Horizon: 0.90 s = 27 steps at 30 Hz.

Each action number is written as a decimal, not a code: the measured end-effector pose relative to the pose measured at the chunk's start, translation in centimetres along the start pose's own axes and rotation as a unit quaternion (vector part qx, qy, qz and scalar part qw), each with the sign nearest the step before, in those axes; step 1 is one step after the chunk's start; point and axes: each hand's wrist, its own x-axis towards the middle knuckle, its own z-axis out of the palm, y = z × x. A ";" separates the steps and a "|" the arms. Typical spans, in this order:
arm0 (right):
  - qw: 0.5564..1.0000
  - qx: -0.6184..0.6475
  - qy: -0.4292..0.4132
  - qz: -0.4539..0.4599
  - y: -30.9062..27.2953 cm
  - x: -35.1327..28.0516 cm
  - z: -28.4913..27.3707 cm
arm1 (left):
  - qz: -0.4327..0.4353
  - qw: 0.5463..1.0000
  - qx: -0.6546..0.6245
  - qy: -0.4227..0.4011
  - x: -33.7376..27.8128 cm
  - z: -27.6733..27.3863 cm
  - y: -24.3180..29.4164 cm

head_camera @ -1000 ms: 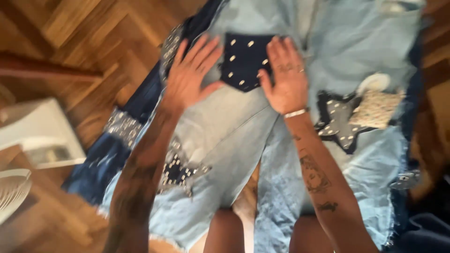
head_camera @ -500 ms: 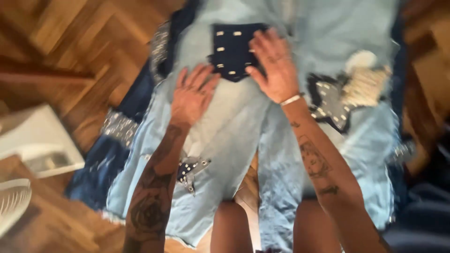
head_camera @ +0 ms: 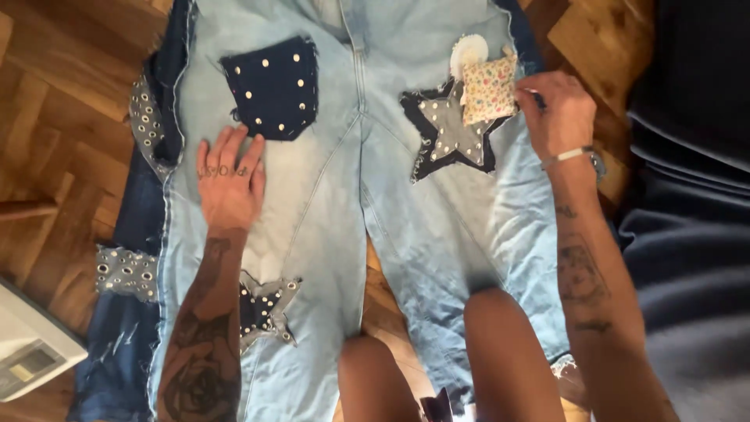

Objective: Positioning and pinning decorative patches onto a pair of denim jeans

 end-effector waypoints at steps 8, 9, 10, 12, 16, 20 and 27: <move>0.975 -0.126 -0.119 -0.140 0.5 3.2 0.7 | 0.001 1.000 0.001 -0.029 -0.5 1.4 -1.7; 0.974 -0.118 -0.116 -0.154 1.7 3.1 1.0 | -0.010 1.000 0.012 -0.023 -0.3 1.5 -1.4; 0.969 -0.134 -0.127 -0.162 2.6 3.1 1.6 | -0.013 1.000 0.008 -0.012 -0.3 1.4 -1.2; 0.963 -0.141 -0.140 -0.181 3.8 3.3 2.6 | -0.027 1.000 0.013 -0.002 -0.4 0.9 -1.1; 0.947 -0.223 -0.150 -0.174 4.8 3.3 2.1 | -0.020 1.000 0.012 -0.012 -0.3 0.7 -0.8; 0.950 -0.191 -0.238 -0.064 8.4 3.3 1.6 | -0.020 1.000 0.003 -0.019 -0.2 0.3 -0.7; 0.928 0.359 0.060 0.076 -10.8 2.2 5.2 | -0.032 0.999 0.018 -0.028 -0.9 1.9 -1.2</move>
